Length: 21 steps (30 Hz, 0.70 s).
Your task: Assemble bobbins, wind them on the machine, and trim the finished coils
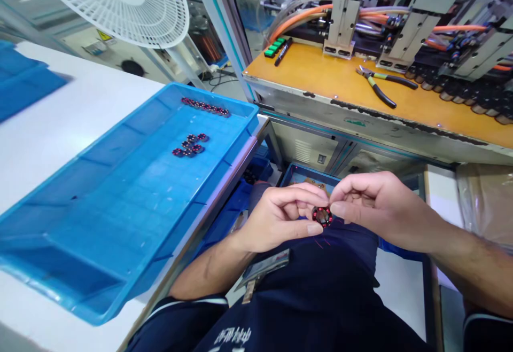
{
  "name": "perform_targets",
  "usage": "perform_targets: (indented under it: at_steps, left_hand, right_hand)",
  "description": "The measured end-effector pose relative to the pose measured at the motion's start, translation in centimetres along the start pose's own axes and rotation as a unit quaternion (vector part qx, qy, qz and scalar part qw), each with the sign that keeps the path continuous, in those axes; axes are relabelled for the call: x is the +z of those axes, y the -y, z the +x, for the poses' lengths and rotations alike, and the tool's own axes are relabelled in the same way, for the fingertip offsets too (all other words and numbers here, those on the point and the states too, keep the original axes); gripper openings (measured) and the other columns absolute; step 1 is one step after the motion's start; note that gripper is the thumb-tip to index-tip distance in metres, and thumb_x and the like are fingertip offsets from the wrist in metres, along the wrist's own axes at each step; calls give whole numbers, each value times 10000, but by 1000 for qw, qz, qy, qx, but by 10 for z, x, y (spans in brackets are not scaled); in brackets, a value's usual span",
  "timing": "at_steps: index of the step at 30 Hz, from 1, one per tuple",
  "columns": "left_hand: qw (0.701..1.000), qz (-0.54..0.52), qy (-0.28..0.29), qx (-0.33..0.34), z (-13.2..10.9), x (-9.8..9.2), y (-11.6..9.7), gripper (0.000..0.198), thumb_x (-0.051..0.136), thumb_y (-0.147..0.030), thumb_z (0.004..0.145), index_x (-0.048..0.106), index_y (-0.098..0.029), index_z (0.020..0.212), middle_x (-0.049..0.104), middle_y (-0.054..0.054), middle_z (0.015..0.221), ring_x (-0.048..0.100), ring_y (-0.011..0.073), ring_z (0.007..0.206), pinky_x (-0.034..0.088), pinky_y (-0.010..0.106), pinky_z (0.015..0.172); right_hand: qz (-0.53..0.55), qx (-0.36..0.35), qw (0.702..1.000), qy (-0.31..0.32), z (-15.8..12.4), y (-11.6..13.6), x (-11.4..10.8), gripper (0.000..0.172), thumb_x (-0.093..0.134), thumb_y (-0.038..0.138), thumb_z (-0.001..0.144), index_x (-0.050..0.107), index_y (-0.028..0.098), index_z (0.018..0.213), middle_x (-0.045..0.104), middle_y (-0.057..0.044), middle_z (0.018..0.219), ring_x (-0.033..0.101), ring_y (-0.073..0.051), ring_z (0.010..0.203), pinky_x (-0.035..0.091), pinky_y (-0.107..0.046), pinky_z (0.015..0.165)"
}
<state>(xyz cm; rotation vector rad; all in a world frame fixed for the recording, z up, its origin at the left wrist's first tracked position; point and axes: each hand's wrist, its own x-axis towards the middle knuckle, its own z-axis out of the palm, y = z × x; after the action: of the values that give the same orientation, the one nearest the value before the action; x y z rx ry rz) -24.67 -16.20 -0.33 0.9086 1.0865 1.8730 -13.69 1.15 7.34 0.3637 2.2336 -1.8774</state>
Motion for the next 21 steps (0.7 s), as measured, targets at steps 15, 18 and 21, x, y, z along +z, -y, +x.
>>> perform_targets:
  at_steps: [15,18,21]
  left_hand:
    - [992,-103,37,-60,1,6,-3,360,868,-131,636,791,-194,982,644,82,1017,671,122,740,570,215,660]
    - [994,-89,35,-46,2,7,-4,351,888,-161,619,793,-191,956,627,66,973,659,122,743,567,226,672]
    - [996,-77,39,-25,3,8,-3,344,893,-172,616,787,-194,943,608,51,949,640,106,722,563,222,667]
  right_hand:
    - [-28,-82,996,9,-13,-3,5,170,635,263,895,691,167,767,628,13,697,489,-63,567,365,-197,506]
    - [-13,-84,996,8,-16,-5,6,157,632,262,901,692,174,785,639,17,718,498,-60,576,363,-194,509]
    - [-24,-91,996,1,-17,-5,8,153,635,261,901,690,178,784,635,25,702,504,-62,583,367,-195,520]
